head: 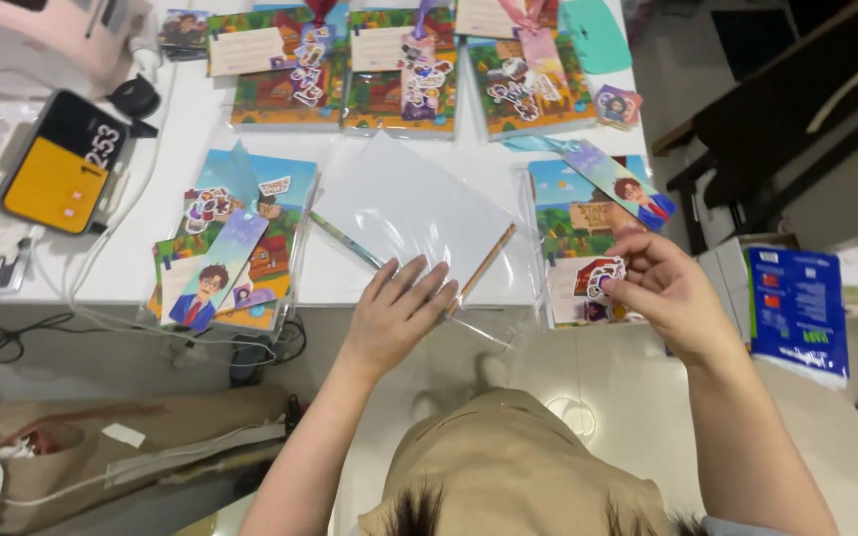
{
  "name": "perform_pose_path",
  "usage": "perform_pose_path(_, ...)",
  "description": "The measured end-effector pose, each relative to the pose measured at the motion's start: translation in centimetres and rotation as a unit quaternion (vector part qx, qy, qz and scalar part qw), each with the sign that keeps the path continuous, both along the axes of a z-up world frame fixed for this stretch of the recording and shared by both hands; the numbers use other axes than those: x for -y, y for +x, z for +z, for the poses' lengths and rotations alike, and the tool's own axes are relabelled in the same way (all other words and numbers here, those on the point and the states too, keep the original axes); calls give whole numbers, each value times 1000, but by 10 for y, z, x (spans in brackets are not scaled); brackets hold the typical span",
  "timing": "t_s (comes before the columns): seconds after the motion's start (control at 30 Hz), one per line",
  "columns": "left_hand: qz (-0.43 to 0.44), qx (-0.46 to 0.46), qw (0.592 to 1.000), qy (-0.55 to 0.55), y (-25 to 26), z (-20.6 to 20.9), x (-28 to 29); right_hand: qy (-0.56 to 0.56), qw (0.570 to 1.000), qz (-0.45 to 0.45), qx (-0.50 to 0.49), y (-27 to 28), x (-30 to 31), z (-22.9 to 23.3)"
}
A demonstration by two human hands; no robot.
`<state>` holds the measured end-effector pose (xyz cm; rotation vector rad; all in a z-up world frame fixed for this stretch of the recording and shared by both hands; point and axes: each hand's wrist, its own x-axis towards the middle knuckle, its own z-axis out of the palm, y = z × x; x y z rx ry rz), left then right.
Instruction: The person packages cards and stickers into plastic bags by hand, including sliding a bookmark, several stickers, and a card into a bag and then peeling a strip to seal it.
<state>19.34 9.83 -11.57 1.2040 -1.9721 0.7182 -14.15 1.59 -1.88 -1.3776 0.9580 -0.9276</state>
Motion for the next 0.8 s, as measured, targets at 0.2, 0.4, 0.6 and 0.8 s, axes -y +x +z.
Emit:
perform_pose_path(0.2, -16, 43, 996, -77, -2, 73, 5, 53, 997, -29, -39, -5, -10, 32)
perform_pose_path(0.4, 16, -141, 989, -35, 12, 124, 16, -6, 999, -27, 27, -12, 15, 62)
perform_pose_path(0.6, 62, -367, 927, -56, -7, 164, 21, -60, 997, 53, 13, 34, 44, 104)
perform_pose_path(0.8, -1, -451, 890, -67, -46, 164, 33, 77, 961, 200, 176, 100, 74, 123)
